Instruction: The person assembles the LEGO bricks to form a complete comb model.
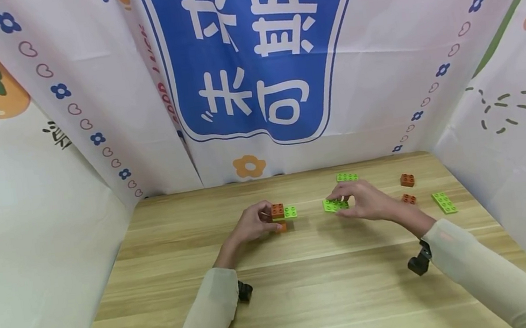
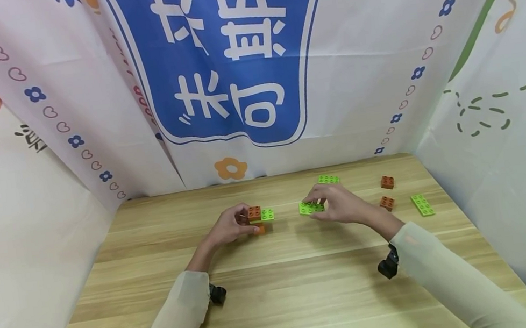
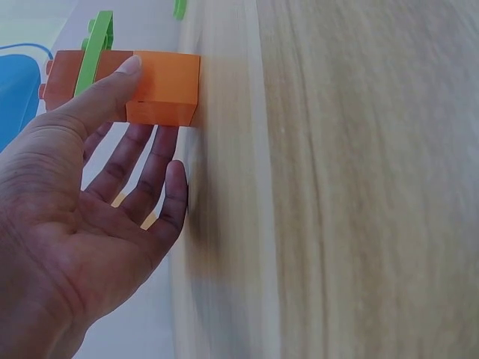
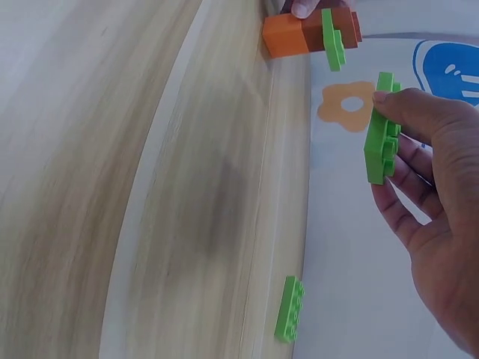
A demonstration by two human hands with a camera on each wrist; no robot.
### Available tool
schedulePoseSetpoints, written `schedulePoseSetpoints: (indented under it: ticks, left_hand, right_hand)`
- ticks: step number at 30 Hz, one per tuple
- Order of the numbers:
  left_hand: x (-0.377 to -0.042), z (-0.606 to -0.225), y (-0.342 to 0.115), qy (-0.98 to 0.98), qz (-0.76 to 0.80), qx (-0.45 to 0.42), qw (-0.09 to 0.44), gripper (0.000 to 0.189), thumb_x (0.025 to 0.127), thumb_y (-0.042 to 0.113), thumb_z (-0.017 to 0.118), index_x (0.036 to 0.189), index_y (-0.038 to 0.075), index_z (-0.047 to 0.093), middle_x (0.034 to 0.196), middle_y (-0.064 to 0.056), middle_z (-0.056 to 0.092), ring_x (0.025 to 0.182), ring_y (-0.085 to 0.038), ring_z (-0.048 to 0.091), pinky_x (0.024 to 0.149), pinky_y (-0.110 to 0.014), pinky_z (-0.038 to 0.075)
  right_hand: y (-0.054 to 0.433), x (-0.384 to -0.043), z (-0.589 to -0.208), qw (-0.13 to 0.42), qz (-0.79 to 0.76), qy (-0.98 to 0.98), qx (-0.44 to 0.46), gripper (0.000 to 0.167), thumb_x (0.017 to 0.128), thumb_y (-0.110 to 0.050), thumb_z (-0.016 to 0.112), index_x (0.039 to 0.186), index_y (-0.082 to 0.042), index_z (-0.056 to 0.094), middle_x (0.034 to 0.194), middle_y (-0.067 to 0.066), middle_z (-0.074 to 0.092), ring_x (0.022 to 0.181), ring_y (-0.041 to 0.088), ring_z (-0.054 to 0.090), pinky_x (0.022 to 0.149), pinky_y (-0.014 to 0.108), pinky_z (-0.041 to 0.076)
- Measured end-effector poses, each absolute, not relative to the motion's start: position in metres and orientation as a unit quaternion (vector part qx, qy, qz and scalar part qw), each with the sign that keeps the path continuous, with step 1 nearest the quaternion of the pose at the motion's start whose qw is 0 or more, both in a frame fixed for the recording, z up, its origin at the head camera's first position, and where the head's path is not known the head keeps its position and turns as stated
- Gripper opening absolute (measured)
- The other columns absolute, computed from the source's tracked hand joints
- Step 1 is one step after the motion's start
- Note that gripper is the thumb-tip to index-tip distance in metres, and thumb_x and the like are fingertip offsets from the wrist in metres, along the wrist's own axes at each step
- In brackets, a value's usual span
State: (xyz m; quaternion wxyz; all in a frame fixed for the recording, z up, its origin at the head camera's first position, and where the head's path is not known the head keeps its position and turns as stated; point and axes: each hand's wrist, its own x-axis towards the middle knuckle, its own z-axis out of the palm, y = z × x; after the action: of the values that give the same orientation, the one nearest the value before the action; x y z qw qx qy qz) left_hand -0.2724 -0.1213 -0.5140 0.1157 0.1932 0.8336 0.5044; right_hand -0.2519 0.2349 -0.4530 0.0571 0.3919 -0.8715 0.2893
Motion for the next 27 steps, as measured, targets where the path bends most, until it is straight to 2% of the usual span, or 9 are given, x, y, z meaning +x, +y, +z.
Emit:
schedulePoseSetpoints:
  ticks: [3, 9, 18, 27]
  left_hand:
    - [-0.273, -0.513, -0.122, 0.834, 0.503, 0.194, 0.113, 0.034, 0.084, 0.006, 0.090, 0.110, 0.008, 0.067, 0.109, -0.007, 0.072, 0.095, -0.019, 0.067, 0.084, -0.033, 0.057]
    - [-0.273, -0.514, -0.121, 0.837, 0.500, 0.190, 0.112, 0.034, 0.084, 0.006, 0.090, 0.109, 0.008, 0.067, 0.108, -0.006, 0.072, 0.094, -0.019, 0.067, 0.084, -0.034, 0.057]
    - [-0.272, -0.514, -0.121, 0.838, 0.500, 0.187, 0.115, 0.034, 0.085, 0.006, 0.090, 0.110, 0.008, 0.067, 0.108, -0.006, 0.072, 0.095, -0.019, 0.066, 0.085, -0.034, 0.056]
    - [-0.273, -0.514, -0.122, 0.834, 0.504, 0.188, 0.118, 0.035, 0.084, 0.006, 0.090, 0.110, 0.009, 0.067, 0.108, -0.007, 0.072, 0.094, -0.020, 0.066, 0.084, -0.034, 0.056]
  right_hand:
    - [0.228, -0.254, -0.451, 0.054, 0.288, -0.874, 0.387, 0.037, 0.083, -0.011, 0.090, 0.118, -0.006, 0.080, 0.110, 0.004, 0.076, 0.090, 0.012, 0.068, 0.075, 0.036, 0.059]
    - [0.213, -0.259, -0.451, 0.067, 0.292, -0.866, 0.400, 0.036, 0.083, -0.010, 0.090, 0.118, -0.006, 0.080, 0.110, 0.005, 0.076, 0.088, 0.012, 0.068, 0.074, 0.030, 0.058]
    - [0.194, -0.265, -0.452, 0.061, 0.305, -0.859, 0.406, 0.036, 0.085, -0.013, 0.090, 0.119, -0.006, 0.079, 0.109, 0.004, 0.076, 0.088, 0.011, 0.068, 0.074, 0.035, 0.060]
    - [0.171, -0.272, -0.452, 0.060, 0.306, -0.857, 0.409, 0.037, 0.087, -0.015, 0.089, 0.121, -0.007, 0.079, 0.111, 0.004, 0.076, 0.093, 0.013, 0.070, 0.076, 0.034, 0.060]
